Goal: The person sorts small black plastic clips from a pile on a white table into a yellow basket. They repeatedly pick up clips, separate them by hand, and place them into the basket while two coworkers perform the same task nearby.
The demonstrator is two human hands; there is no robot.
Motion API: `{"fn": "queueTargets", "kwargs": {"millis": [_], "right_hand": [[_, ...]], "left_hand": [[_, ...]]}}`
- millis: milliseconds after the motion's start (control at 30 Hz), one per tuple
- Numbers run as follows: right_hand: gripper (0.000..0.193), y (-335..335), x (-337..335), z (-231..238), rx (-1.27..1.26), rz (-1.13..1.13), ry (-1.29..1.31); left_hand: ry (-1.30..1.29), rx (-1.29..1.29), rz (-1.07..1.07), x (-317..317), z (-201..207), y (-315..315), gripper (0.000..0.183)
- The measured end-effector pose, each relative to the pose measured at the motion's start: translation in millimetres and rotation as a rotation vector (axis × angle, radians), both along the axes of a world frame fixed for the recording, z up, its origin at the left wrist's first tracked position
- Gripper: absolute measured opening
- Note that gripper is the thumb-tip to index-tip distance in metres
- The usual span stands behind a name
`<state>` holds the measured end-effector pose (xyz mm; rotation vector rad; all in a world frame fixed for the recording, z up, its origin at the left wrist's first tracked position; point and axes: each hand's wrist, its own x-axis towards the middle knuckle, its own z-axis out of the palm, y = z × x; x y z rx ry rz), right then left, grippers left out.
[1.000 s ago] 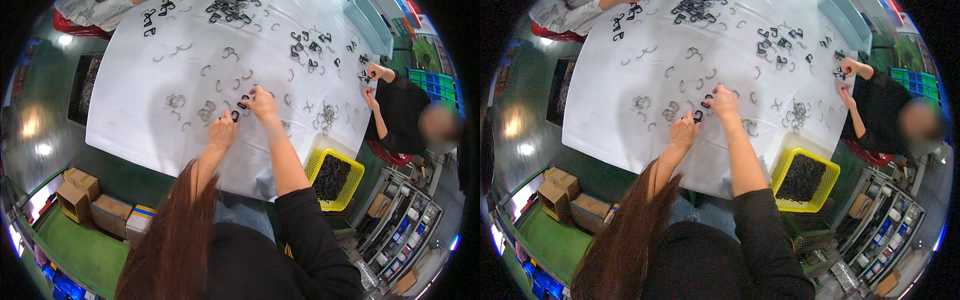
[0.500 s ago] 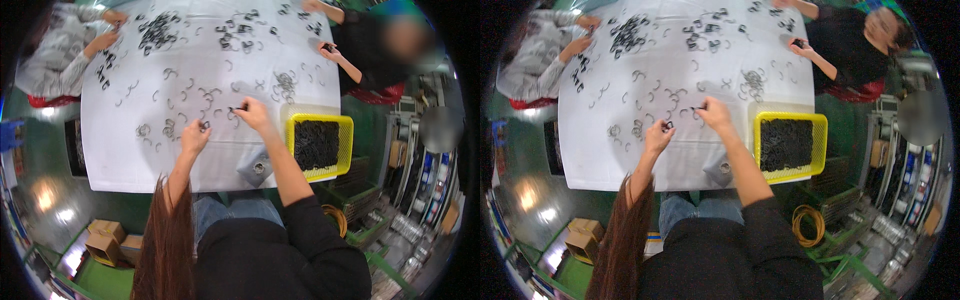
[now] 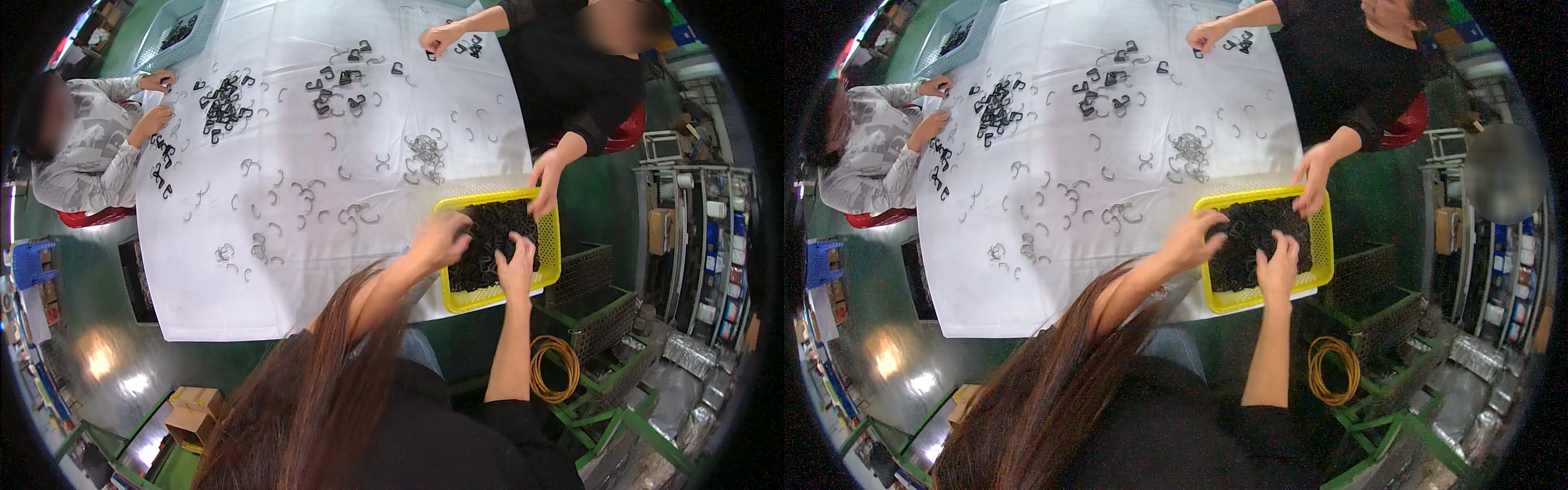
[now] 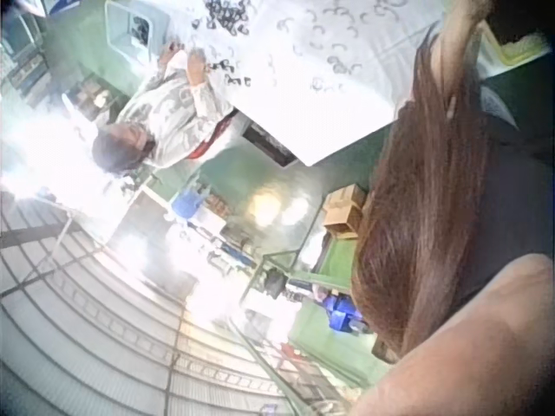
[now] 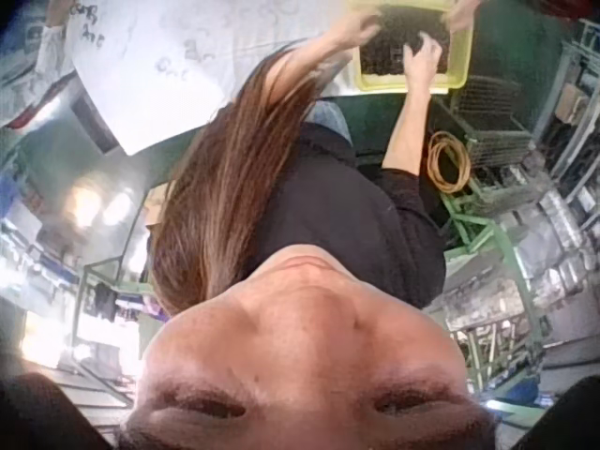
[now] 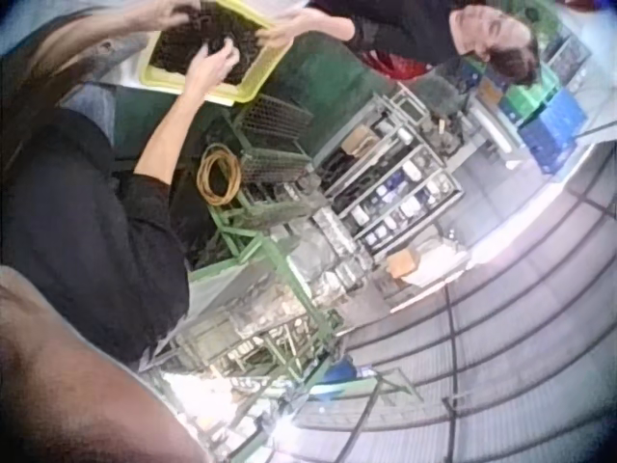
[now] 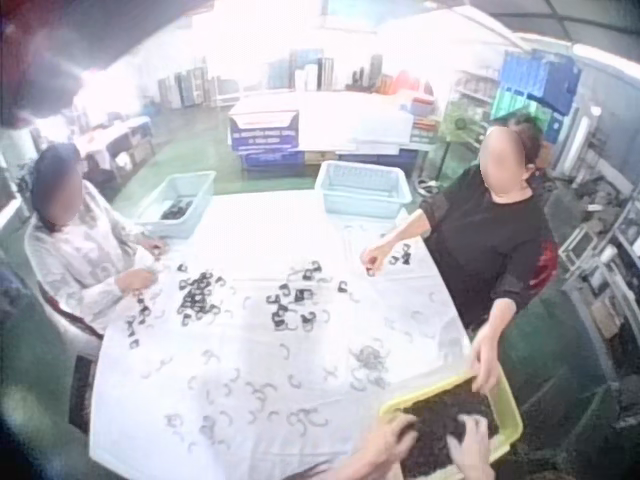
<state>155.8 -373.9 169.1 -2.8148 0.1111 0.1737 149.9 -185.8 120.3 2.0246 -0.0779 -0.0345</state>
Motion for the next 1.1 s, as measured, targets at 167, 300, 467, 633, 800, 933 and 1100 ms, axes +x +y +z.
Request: {"fn": "queueTargets", "kwargs": {"millis": [167, 300, 467, 633, 800, 933, 1100], "right_hand": [[0.038, 133.7, 49.3, -71.7, 0.574, 0.177, -0.492], [0.05, 230.9, 94.8, -157.9, 0.164, -0.043, -0.505], [0.054, 193.7, 164.8, -206.9, -0.102, -0.424, -0.36], [0.04, 246.1, 186.2, -221.8, -0.017, 0.217, -0.52], [0.039, 386.3, 82.4, -209.1, 0.363, 0.699, -0.34], [0.04, 436.3, 22.9, -180.9, 0.591, 0.867, -0.22], [0.035, 430.9, 81.7, -165.2, 0.698, 0.67, -0.144]], "left_hand": [[0.042, 0.64, 0.125, -21.5, -64.3, 83.8, 0.044], [-0.042, 0.744, -0.209, -36.1, -112.2, 114.7, 0.05], [-0.152, 0.785, -0.083, -41.9, -137.0, 136.0, 0.05], [-0.154, 0.766, -0.115, -45.8, -147.3, 149.5, 0.051], [-0.27, 0.548, -0.29, -48.6, -151.5, 152.7, 0.053], [-0.33, 0.644, -0.053, -28.7, -151.4, 171.9, 0.054], [0.026, 0.844, 0.276, -24.5, -151.1, 264.0, 0.053]]}}
